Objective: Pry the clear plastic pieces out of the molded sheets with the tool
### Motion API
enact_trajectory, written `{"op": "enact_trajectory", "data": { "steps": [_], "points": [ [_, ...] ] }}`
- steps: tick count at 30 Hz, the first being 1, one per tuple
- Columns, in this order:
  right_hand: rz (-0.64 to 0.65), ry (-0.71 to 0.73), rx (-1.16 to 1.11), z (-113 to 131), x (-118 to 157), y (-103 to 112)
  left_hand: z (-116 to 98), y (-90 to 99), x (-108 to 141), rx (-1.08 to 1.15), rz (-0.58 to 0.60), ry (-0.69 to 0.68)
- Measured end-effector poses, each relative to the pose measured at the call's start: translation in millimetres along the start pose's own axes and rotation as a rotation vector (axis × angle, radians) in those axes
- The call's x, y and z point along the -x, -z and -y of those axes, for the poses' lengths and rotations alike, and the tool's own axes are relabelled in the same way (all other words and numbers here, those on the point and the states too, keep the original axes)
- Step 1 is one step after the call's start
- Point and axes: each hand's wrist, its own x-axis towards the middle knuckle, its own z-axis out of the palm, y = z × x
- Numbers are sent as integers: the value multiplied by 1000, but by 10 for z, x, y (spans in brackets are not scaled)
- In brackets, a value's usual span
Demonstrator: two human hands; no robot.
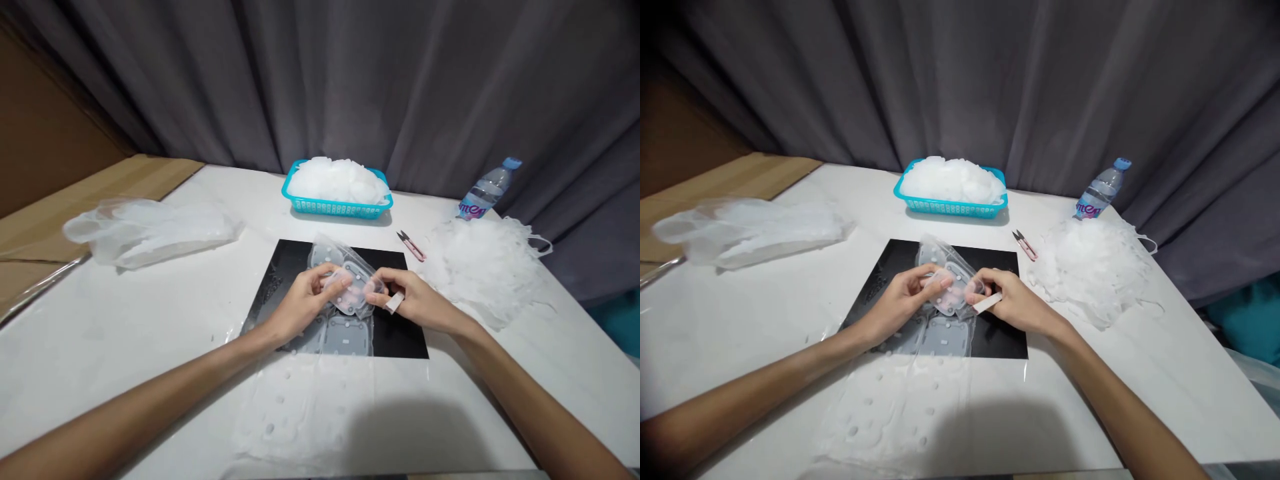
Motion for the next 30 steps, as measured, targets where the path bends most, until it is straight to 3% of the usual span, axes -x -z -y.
{"op": "enact_trajectory", "data": {
  "steps": [6, 10, 14, 20, 30],
  "points": [
    [-225, 93, -249, 60, -25, -213, -61, 57, -5, 187, 105, 131],
    [-161, 90, -327, 84, -22, -254, -24, 77, -6, 241, 55, 112],
    [-143, 62, -269, 60, -23, -251, -15, 47, -3, 293, -33, 83],
    [-240, 96, -136, 48, -2, -252, -42, 29, 2, 311, 49, 145],
    [-279, 129, -70, 97, 30, -232, -54, 12, 18, 311, 8, 161]
  ]
}}
